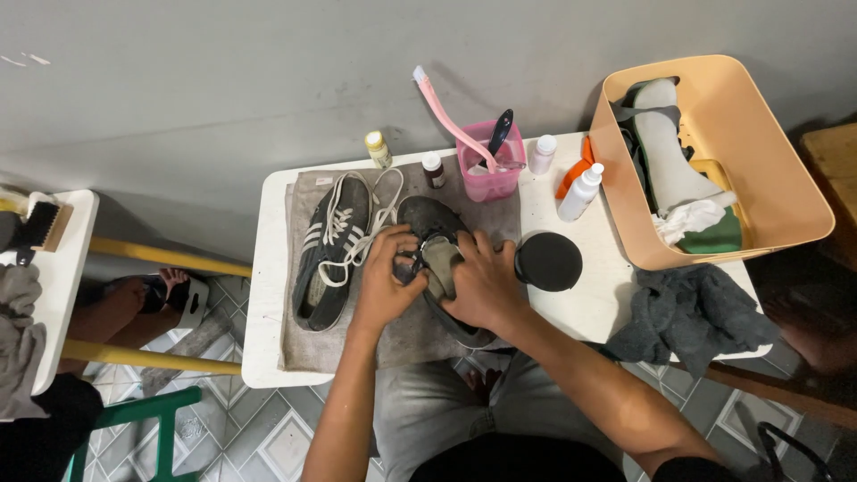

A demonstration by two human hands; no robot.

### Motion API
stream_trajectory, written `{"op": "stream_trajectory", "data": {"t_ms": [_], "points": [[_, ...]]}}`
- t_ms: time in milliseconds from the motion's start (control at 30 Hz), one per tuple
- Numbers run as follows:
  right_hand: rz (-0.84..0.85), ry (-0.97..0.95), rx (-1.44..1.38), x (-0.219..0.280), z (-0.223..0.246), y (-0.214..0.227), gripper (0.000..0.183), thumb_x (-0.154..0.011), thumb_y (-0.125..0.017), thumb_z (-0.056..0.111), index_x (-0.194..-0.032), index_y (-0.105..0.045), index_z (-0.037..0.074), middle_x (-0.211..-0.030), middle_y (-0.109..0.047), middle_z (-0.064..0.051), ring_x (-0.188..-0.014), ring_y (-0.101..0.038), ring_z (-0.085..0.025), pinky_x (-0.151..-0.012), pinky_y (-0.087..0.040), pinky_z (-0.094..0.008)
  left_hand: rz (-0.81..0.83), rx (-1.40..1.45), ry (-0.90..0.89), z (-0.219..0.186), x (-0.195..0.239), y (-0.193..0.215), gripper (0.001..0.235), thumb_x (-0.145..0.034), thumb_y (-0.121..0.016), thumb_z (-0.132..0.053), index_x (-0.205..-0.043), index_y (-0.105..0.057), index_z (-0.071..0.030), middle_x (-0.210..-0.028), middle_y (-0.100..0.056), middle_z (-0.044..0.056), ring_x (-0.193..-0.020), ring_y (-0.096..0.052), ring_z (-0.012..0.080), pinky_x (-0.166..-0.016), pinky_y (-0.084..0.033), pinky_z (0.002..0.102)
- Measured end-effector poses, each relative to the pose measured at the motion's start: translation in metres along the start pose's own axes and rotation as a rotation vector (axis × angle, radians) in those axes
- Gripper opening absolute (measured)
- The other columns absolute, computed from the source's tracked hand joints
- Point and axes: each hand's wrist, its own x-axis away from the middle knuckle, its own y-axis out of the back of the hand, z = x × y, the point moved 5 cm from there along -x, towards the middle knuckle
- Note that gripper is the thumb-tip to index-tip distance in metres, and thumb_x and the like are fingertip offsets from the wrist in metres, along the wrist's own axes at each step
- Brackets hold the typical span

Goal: The person unties the laces of a black sneaker and removes them. They then use a small black brush to scrub the shoe's sole and a white cloth to wipe the upper part of the shoe.

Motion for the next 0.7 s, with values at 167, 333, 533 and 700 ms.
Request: {"op": "stream_trajectory", "data": {"t_ms": [167, 333, 533, 700], "points": [[-0.236, 0.038, -0.294, 0.004, -0.038, 0.004, 0.021, -0.075, -0.073, 0.031, -0.066, -0.060, 0.017, -0.120, -0.067, -0.007, -0.113, -0.057, -0.032, -0.086, -0.035, -0.050, -0.014, -0.066, -0.007, -0.012, -0.001, -0.002, 0.039, -0.078, -0.081, -0.005, -0.115, -0.069, 0.002, -0.129, -0.060, 0.024, -0.106, -0.070, 0.0416, -0.088, -0.062, 0.048], [-0.336, -0.029, -0.433, 0.023, -0.054, -0.011, 0.024, -0.085, -0.075, 0.023, -0.092, -0.053, 0.018, -0.068, -0.059, -0.001, -0.064, -0.063, -0.026, -0.058, -0.045, -0.038, -0.009, -0.203, -0.072, -0.019, -0.007, -0.011, 0.025, -0.081, -0.076, -0.006, -0.105, -0.074, -0.004, -0.127, -0.065, 0.018, -0.108, -0.069, 0.0397, -0.090, -0.058, 0.049], [-0.292, -0.122, -0.549, 0.028, -0.065, -0.036, 0.022, -0.092, -0.068, 0.020, -0.112, -0.060, 0.015, -0.055, -0.064, -0.004, -0.044, -0.064, -0.023, -0.044, -0.047, -0.032, 0.136, -0.344, -0.180, -0.023, 0.003, -0.020, 0.010, -0.081, -0.073, -0.008, -0.088, -0.077, -0.013, -0.133, -0.067, 0.007, -0.120, -0.061, 0.0343, -0.095, -0.048, 0.048], [-0.405, 0.014, -0.772, 0.045, -0.046, 0.014, 0.012, -0.095, -0.066, 0.013, -0.105, -0.069, 0.007, -0.056, -0.068, -0.014, -0.043, -0.065, -0.029, -0.043, -0.052, -0.036, 0.037, -0.065, -0.156, -0.035, 0.024, -0.011, 0.020, -0.089, -0.075, -0.022, -0.104, -0.075, -0.009, -0.138, -0.062, 0.021, -0.124, -0.057, 0.0463, -0.099, -0.046, 0.060]]}}
